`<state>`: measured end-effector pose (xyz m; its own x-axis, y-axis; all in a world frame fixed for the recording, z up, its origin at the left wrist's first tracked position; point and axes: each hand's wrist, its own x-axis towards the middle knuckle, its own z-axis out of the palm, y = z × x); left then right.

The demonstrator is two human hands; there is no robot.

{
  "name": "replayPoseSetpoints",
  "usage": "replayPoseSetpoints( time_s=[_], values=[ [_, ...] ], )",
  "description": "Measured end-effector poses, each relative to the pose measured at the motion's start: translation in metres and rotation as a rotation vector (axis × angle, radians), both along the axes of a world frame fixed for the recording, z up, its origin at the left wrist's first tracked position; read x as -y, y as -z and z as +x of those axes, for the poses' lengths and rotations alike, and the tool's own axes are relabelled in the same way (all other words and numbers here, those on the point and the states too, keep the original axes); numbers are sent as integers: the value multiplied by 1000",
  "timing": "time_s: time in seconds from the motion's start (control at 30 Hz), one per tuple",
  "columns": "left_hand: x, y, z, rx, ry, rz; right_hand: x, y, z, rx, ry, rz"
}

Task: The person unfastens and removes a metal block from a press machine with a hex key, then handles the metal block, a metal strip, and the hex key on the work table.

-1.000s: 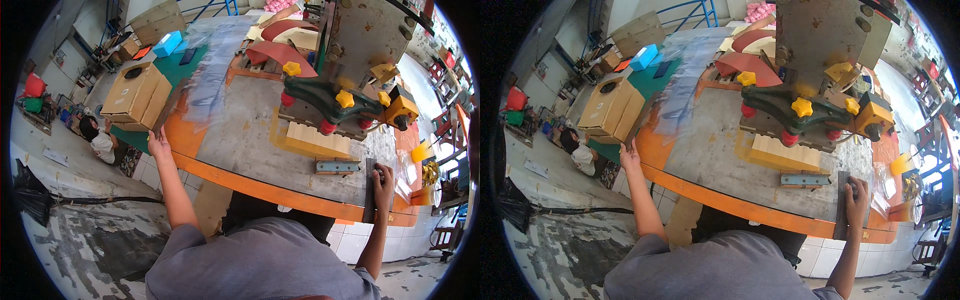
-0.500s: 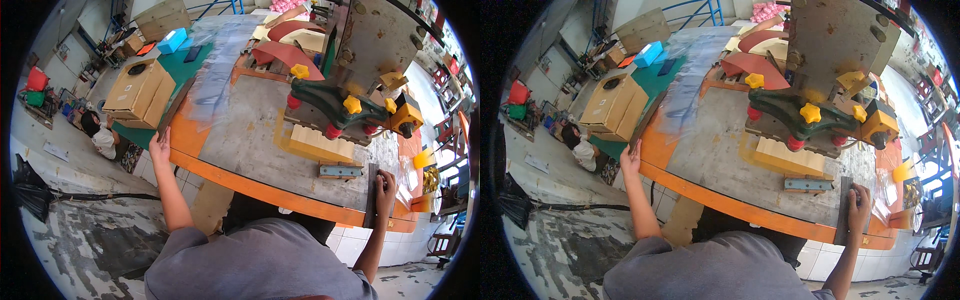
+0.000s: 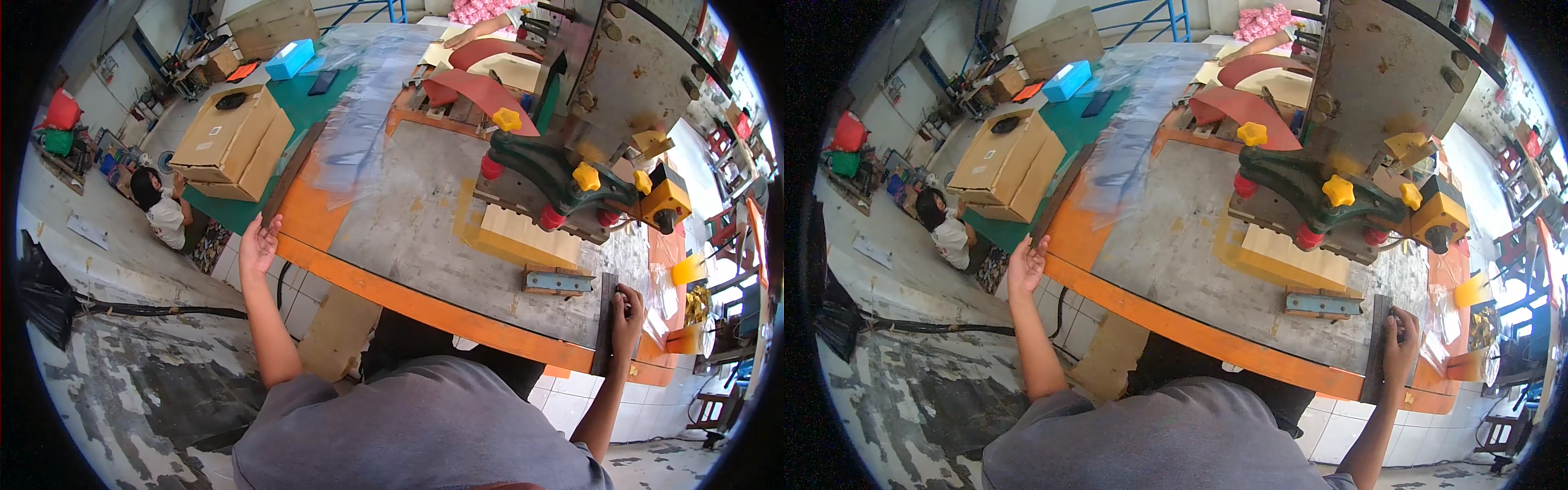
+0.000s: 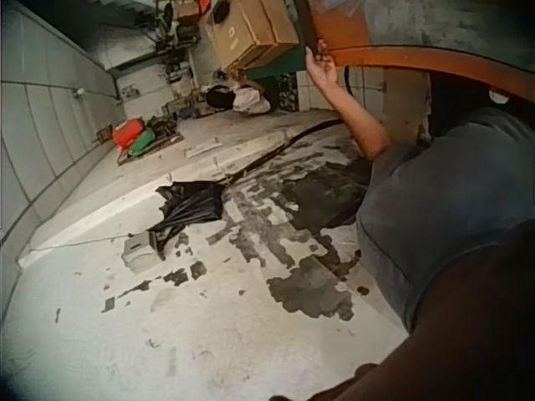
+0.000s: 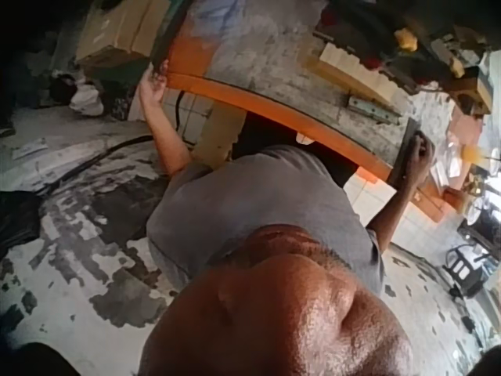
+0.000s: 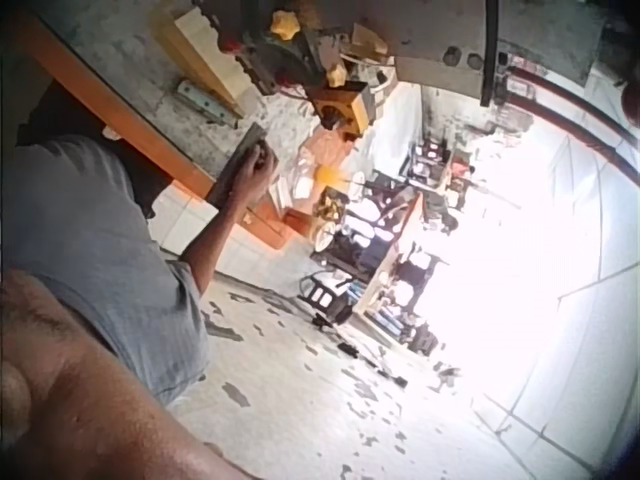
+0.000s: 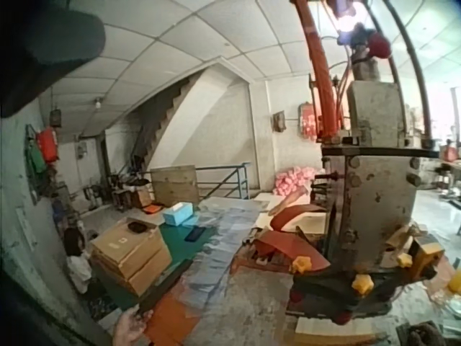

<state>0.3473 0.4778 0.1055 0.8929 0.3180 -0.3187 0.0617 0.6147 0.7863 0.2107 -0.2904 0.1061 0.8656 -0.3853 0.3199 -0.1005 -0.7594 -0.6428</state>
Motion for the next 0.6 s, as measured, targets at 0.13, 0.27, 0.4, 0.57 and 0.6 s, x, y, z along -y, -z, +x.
replayPoseSetpoints(
  time_s=[0.13, 0.27, 0.4, 0.57, 0.6],
  values=[
    [6, 6, -6, 103, -79, -48, -6, -6, 0, 1, -12, 32],
    [15, 9, -7, 231, -220, -135, -4, -5, -1, -6, -7, 55],
    [25, 5, -11, 307, -234, -253, 1, 3, -1, 8, -11, 77],
    [44, -14, -12, 255, -302, -319, -5, -4, -2, -9, -2, 97],
    [45, -15, -13, 253, -301, -318, -6, -5, -2, -10, 0, 105]
  ],
)
